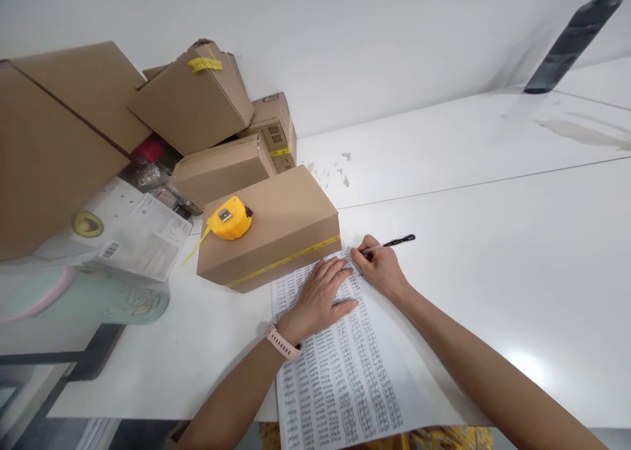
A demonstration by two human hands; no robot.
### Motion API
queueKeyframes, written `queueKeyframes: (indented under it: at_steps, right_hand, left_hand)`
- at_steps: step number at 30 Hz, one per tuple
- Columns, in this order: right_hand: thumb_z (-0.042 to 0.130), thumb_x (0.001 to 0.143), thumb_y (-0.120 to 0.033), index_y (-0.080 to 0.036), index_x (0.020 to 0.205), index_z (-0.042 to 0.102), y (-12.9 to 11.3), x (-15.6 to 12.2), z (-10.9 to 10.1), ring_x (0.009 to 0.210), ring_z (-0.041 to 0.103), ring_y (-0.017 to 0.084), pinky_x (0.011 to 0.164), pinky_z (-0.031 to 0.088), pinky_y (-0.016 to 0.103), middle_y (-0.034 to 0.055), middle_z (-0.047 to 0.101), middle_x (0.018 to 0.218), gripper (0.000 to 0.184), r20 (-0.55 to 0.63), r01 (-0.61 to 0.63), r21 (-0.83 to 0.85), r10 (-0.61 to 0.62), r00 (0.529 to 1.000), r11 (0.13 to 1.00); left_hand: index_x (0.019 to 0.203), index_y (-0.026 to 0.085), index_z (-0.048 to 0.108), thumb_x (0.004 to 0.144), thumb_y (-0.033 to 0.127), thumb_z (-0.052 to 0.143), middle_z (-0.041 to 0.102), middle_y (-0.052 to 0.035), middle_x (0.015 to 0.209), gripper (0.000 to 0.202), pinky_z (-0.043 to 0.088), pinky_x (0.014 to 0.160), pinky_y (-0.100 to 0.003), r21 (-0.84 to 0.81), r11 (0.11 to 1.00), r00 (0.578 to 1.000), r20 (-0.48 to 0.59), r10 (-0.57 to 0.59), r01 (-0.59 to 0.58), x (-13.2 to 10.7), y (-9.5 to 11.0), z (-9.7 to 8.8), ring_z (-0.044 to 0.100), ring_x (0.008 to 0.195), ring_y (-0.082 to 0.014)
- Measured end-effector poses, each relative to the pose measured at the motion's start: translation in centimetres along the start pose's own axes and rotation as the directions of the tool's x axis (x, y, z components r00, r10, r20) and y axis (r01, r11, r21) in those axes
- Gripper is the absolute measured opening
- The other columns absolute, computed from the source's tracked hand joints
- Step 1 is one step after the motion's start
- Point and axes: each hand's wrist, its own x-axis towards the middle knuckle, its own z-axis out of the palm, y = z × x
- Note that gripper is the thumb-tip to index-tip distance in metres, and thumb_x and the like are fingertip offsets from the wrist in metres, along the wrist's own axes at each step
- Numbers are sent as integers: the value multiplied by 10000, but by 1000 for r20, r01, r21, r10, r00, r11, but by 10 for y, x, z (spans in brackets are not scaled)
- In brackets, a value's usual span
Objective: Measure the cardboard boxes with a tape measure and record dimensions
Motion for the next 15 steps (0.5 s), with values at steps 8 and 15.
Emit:
queueKeyframes:
  at_steps: [8,15]
  right_hand:
    - [597,855,-421,-230,685,469,-1,0,-1,480,391,112,470,303,258,-48,466,525,286,3,17,-29,-17,1000,999]
    - [594,853,-413,-229,684,472,0,0,-1,485,397,116,474,303,260,-46,476,520,278,6,10,-38,-10,1000,999]
  left_hand:
    - [1365,123,477,907,444,615,416,-149,1533,576,215,1232,-503,6,1000,1000,-4,2,-2,0,1,-2,300,1463,-304]
    - [1361,135,479,904,454,615,421,-149,1530,574,222,1228,-505,9,1000,1000,-11,5,-4,0,0,-1,308,1460,-305]
